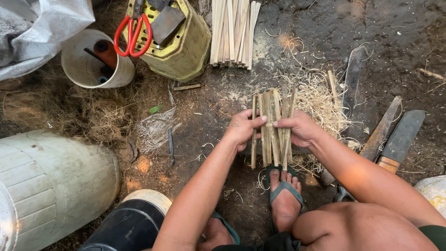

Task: The person sharpens small wooden sticks one by one using a knife on a metal block, then gathers and stacks the finished sticks. The person also picks up and organizes additional sticks from the surrounding area.

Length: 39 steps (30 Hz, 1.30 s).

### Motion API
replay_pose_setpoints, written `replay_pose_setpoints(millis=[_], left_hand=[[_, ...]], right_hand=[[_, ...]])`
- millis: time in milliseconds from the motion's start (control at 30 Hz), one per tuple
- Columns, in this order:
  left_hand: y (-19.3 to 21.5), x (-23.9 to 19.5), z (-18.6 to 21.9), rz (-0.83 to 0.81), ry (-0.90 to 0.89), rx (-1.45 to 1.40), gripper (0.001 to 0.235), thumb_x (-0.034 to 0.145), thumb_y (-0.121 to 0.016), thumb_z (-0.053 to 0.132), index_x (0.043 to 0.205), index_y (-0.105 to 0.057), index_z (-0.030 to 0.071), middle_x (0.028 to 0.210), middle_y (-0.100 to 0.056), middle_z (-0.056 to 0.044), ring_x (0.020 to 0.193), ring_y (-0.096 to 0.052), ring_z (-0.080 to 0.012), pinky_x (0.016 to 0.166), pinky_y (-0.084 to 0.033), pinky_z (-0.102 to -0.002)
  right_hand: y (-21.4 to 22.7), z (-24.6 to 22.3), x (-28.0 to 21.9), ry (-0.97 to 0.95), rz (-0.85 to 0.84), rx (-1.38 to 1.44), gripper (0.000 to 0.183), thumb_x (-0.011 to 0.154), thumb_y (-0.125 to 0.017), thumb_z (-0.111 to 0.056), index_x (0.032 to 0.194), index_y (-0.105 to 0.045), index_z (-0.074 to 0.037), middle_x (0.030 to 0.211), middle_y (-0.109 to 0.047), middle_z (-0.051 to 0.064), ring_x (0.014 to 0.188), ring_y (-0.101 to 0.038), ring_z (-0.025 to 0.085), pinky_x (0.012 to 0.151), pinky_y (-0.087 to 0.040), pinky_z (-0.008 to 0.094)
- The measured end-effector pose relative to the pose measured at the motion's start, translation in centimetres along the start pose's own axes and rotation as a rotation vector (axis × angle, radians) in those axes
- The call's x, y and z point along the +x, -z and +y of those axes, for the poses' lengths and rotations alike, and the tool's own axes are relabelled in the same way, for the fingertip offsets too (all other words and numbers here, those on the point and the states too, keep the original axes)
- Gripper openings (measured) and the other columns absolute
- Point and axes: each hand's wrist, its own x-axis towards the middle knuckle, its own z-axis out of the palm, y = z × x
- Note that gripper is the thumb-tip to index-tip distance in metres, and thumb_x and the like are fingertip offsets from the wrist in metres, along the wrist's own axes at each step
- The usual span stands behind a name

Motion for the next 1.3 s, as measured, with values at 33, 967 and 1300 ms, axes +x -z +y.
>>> replay_pose_setpoints(millis=[33,967,1300], left_hand=[[0.0,0.1,-0.1,0.008,0.002,0.008,0.025,0.093,-0.072,0.016,0.115,-0.068,0.006,0.102,-0.074,-0.006,0.086,-0.069,-0.0162,0.07,-0.057,-0.034],[0.5,2.8,-2.8,0.105,-0.145,-0.16,0.031,0.092,-0.067,0.002,0.123,-0.064,-0.004,0.1,-0.074,-0.011,0.079,-0.069,-0.017,0.074,-0.058,-0.032],[-1.2,1.7,-1.2,0.168,-0.098,-0.031,0.024,0.09,-0.071,0.003,0.113,-0.07,-0.003,0.102,-0.077,-0.015,0.089,-0.074,-0.0222,0.081,-0.06,-0.035]], right_hand=[[0.0,0.1,0.0,-0.002,0.007,0.008,0.047,0.082,-0.065,0.005,0.129,-0.059,0.005,0.114,-0.071,0.019,0.101,-0.073,0.031,0.093,-0.06,0.049],[2.3,-0.5,1.1,-0.067,0.093,-0.07,0.043,0.087,-0.054,0.0,0.129,-0.063,0.0,0.116,-0.073,0.013,0.104,-0.072,0.023,0.084,-0.057,0.038],[3.4,0.8,1.6,-0.05,0.159,-0.211,0.028,0.092,-0.064,-0.005,0.12,-0.064,-0.001,0.103,-0.072,0.01,0.086,-0.069,0.019,0.072,-0.054,0.035]])
